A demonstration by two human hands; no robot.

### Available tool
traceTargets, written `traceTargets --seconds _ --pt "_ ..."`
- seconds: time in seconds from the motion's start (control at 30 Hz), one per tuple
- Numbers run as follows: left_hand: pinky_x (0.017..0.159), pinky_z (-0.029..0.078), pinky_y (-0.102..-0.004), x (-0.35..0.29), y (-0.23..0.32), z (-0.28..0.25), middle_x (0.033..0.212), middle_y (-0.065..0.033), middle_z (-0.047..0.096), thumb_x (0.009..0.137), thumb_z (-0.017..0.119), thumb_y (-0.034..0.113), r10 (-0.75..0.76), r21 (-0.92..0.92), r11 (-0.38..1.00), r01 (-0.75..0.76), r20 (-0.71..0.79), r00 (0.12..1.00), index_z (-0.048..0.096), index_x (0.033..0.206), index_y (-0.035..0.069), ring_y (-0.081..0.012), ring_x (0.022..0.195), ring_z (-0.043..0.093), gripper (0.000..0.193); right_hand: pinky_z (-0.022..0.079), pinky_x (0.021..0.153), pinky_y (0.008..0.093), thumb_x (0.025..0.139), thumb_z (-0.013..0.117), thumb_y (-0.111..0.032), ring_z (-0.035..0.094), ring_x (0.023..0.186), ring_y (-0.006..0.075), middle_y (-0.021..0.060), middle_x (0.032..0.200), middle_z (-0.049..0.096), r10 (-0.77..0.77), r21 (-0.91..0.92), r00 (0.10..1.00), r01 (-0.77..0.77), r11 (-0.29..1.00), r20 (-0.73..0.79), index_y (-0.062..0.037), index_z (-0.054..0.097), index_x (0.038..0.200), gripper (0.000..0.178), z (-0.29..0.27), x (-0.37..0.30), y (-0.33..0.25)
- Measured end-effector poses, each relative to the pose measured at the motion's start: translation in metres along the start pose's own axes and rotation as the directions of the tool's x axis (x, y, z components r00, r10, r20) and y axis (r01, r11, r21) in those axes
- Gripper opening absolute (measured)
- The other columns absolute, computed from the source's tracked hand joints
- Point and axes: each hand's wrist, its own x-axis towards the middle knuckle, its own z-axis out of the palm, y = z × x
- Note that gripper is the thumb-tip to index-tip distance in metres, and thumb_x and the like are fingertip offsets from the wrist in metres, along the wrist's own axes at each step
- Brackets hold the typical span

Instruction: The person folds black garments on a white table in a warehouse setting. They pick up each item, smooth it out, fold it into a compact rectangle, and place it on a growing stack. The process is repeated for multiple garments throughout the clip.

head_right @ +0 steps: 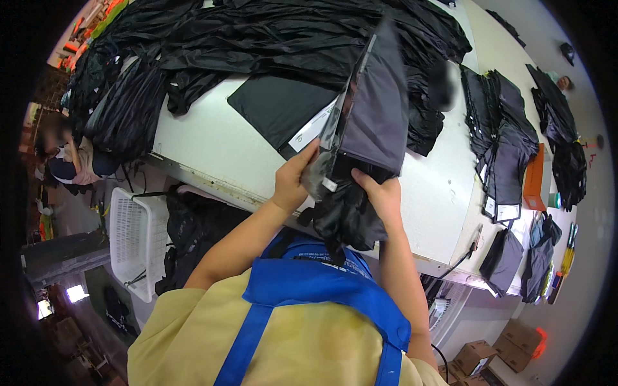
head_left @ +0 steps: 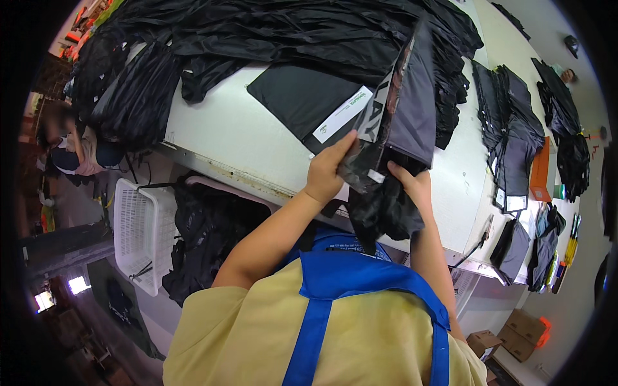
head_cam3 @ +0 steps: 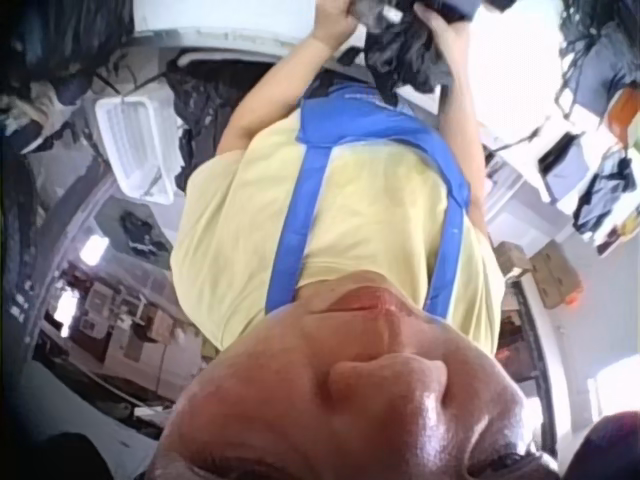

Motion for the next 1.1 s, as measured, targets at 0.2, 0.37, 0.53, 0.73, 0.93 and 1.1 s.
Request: traceTargets --seconds 0.2,0.37,0.53,0.73,0.93,1.1 --pt "0.074 0.05 -0.0395 -0.004 0.008 0.013 0.101 -0.0195 0.064 0.071 0.055 -0.01 -0.069 0.12 0.991 0.051 0.155 0.986 0.051 0.131 0.01 -0.036 0.087 0.063 0.063 0.047 0.075 0.0282 0.08 0.068 -0.023 0.062 0.08 0.0185 0.0119 0.088 0.067 0.316 0.222 0.94 -0.337 0.915 0.125 0.0023 0.066 0.098 0.031 -0.029 0.002 -0.005" --pt "0.078 0.05 -0.0397 -0.016 0.025 0.011 0.102 -0.0234 0.063 0.071 0.053 -0.011 -0.096 -0.013 0.995 0.099 0.152 0.984 0.046 0.135 0.014 -0.0403 0.091 0.061 0.068 0.049 0.07 0.0318 0.087 0.056 -0.016 0.062 0.078 0.0212 0.0102 0.086 0.065 -0.103 -0.367 0.994 0.106 0.924 0.027 0.0002 0.061 0.104 0.024 -0.031 0.003 0.014" --pt "0.078 0.05 -0.0409 -0.049 0.024 0.015 0.099 -0.025 0.062 0.067 0.049 -0.017 -0.253 -0.081 0.957 0.28 0.244 0.936 0.038 0.133 0.01 -0.0431 0.091 0.061 0.072 0.051 0.066 0.0305 0.086 0.058 -0.016 0.062 0.071 0.0191 0.009 0.087 0.065 0.213 0.474 0.976 -0.166 0.865 -0.046 0.0024 0.062 0.101 0.024 -0.032 0.013 0.037" --pt "0.067 0.047 -0.0455 -0.041 0.022 0.016 0.086 -0.0248 0.06 0.069 0.05 -0.014 -0.362 -0.1 0.913 0.396 0.248 0.898 0.039 0.117 0.008 -0.048 0.082 0.058 0.054 0.052 0.074 0.031 0.087 0.057 -0.01 0.063 0.082 0.0213 0.0099 0.093 0.065 -0.316 0.077 0.949 0.316 0.945 -0.024 0.0019 0.062 0.102 0.02 -0.029 -0.009 0.042" --pt "0.073 0.048 -0.0444 -0.072 0.032 0.007 0.082 -0.023 0.063 0.075 0.055 -0.003 -0.411 0.047 0.868 0.494 0.626 0.663 0.044 0.116 0.003 -0.0445 0.084 0.061 0.043 0.05 0.079 0.0309 0.073 0.061 -0.009 0.062 0.087 0.0239 0.0125 0.097 0.066 0.029 0.332 0.999 -0.016 0.943 -0.034 0.0023 0.063 0.102 0.031 -0.057 0.031 0.111" --pt "0.094 0.042 -0.0314 -0.077 -0.068 0.017 0.129 -0.0131 0.049 0.088 0.059 0.025 -0.508 -0.316 0.058 0.947 0.807 0.301 0.033 0.139 0.005 -0.0196 0.11 0.052 0.061 0.044 0.092 0.0409 0.075 0.064 -0.024 0.056 0.109 0.0375 0.0211 0.115 0.062 -0.209 -0.479 0.946 0.068 0.875 -0.248 0.0012 0.061 0.11 0.044 -0.008 -0.003 0.085"
